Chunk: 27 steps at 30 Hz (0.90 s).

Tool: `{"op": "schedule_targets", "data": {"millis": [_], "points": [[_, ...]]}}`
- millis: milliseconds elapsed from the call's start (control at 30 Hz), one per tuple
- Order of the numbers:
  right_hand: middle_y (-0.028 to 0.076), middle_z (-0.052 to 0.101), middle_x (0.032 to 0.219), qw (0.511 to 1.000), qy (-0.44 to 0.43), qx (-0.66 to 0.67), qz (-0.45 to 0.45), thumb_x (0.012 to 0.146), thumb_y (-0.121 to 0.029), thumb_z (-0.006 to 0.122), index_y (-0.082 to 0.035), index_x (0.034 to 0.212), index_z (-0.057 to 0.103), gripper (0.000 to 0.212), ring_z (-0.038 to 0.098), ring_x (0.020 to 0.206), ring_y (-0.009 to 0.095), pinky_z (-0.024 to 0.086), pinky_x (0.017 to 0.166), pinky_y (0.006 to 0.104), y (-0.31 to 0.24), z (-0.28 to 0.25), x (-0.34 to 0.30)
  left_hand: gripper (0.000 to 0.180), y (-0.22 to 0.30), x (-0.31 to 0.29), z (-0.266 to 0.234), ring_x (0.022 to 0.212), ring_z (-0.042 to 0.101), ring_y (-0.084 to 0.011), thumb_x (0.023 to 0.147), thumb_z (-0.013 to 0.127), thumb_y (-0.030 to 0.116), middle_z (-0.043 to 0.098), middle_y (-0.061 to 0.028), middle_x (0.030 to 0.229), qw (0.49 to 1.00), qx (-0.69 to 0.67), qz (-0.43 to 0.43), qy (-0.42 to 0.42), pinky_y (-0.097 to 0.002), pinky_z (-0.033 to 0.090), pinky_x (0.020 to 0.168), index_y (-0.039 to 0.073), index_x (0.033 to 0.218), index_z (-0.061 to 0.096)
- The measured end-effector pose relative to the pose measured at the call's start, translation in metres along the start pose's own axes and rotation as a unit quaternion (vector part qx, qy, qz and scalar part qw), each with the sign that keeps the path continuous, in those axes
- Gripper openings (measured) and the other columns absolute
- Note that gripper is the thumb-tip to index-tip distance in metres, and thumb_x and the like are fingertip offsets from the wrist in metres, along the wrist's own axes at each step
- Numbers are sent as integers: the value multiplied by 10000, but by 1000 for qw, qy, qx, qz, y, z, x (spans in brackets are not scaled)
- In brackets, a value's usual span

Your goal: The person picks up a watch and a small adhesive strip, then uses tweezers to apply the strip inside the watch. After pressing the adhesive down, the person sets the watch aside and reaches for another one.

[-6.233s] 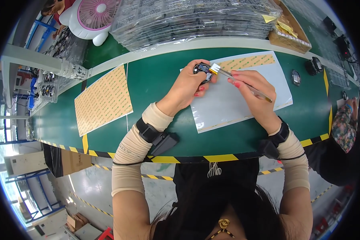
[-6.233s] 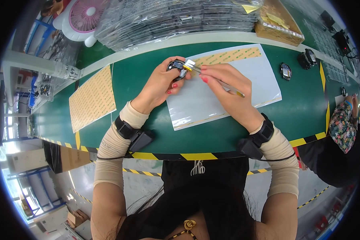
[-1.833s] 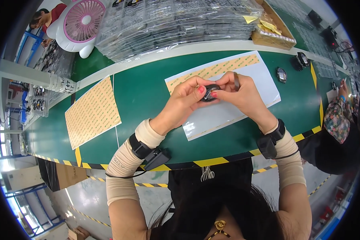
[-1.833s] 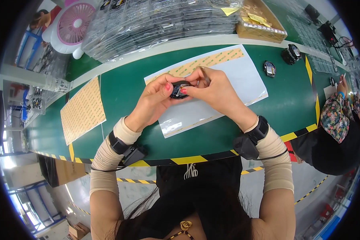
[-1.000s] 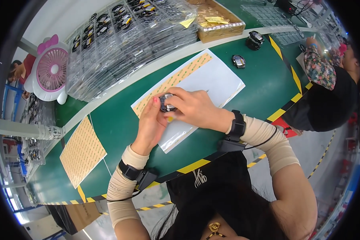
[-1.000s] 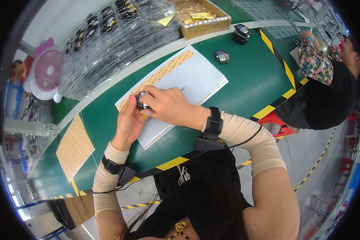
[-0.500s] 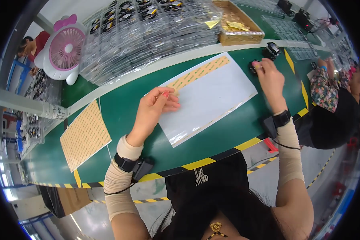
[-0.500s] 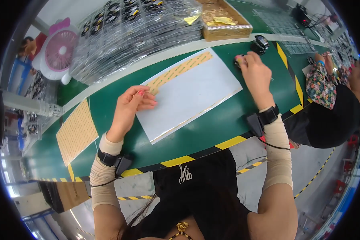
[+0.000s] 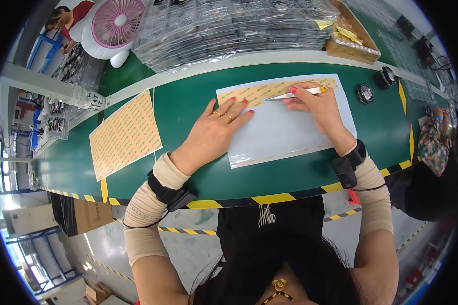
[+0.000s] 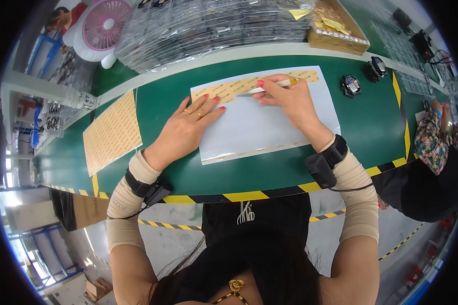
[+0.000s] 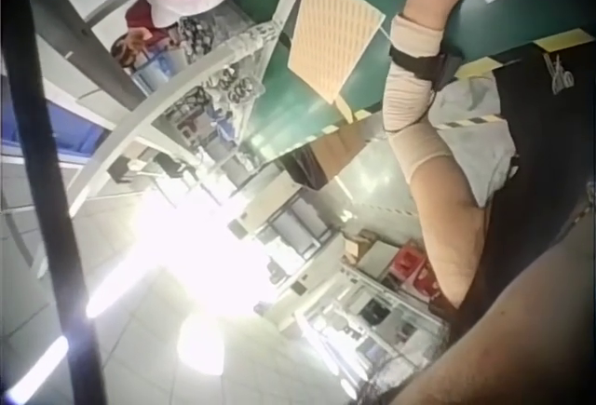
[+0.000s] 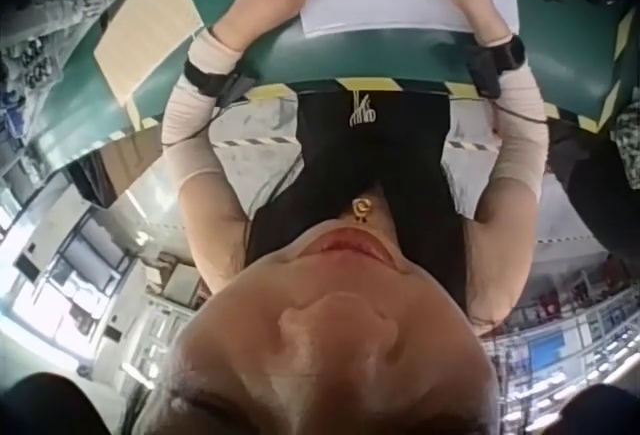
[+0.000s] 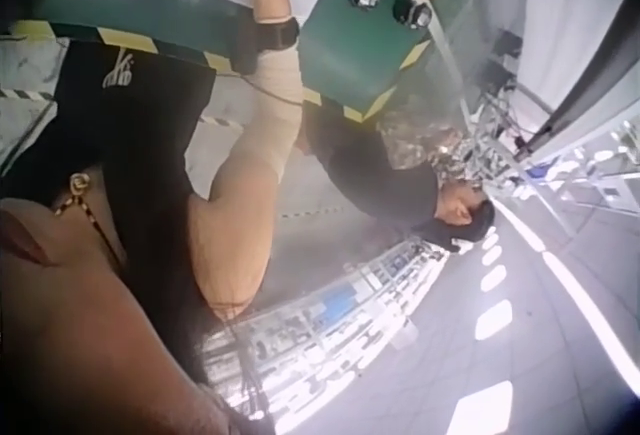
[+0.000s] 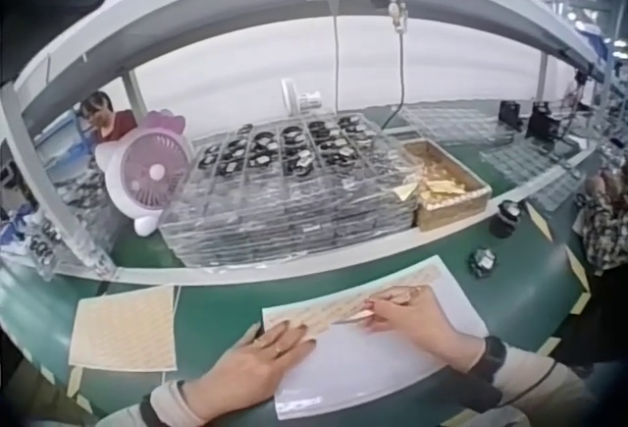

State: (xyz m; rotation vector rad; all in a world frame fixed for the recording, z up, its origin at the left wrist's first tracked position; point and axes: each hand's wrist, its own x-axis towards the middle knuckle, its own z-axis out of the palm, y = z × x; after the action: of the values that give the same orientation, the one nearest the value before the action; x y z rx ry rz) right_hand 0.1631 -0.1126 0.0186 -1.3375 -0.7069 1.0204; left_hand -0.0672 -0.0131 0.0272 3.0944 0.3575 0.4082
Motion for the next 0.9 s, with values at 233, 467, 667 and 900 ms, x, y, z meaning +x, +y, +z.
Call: {"op": "schedule_targets", "data": {"millis": [233, 467, 667, 900], "points": [[161, 618, 891, 996, -35, 80, 18, 841, -89, 571, 79, 948, 586, 200, 638, 695, 219, 538, 615, 275, 7, 0, 0, 396, -3, 6, -3, 1125, 487, -268, 719, 506, 16, 526, -109, 1189, 999, -31, 16, -12, -448, 398, 907, 83, 1107, 543], [159, 615, 897, 975, -5, 223, -7, 851, -122, 570, 64, 962, 577, 216, 635, 671, 213, 536, 598, 265, 4, -22, 2, 232, -37, 82, -49, 802, 594, -311, 732, 489, 13, 614, -127, 870, 990, -92, -11, 105, -401, 487, 674, 57, 928, 604], [143, 611, 900, 970, 0, 242, 1, 854, -123, 565, 54, 961, 571, 206, 635, 671, 202, 533, 584, 263, 4, -15, -4, 194, -116, 202, -53, 767, 605, -324, 758, 525, 143, 628, -149, 839, 961, 105, -177, 183, -411, 484, 647, 58, 896, 632], [125, 610, 894, 968, -24, 248, 27, 865, -114, 542, 46, 965, 571, 191, 635, 669, 198, 533, 586, 257, 0, -16, -9, 394, -145, 239, -44, 688, 616, -315, 781, 574, 416, 642, -165, 840, 953, 45, -295, -43, -386, 490, 653, 35, 822, 665]]}}
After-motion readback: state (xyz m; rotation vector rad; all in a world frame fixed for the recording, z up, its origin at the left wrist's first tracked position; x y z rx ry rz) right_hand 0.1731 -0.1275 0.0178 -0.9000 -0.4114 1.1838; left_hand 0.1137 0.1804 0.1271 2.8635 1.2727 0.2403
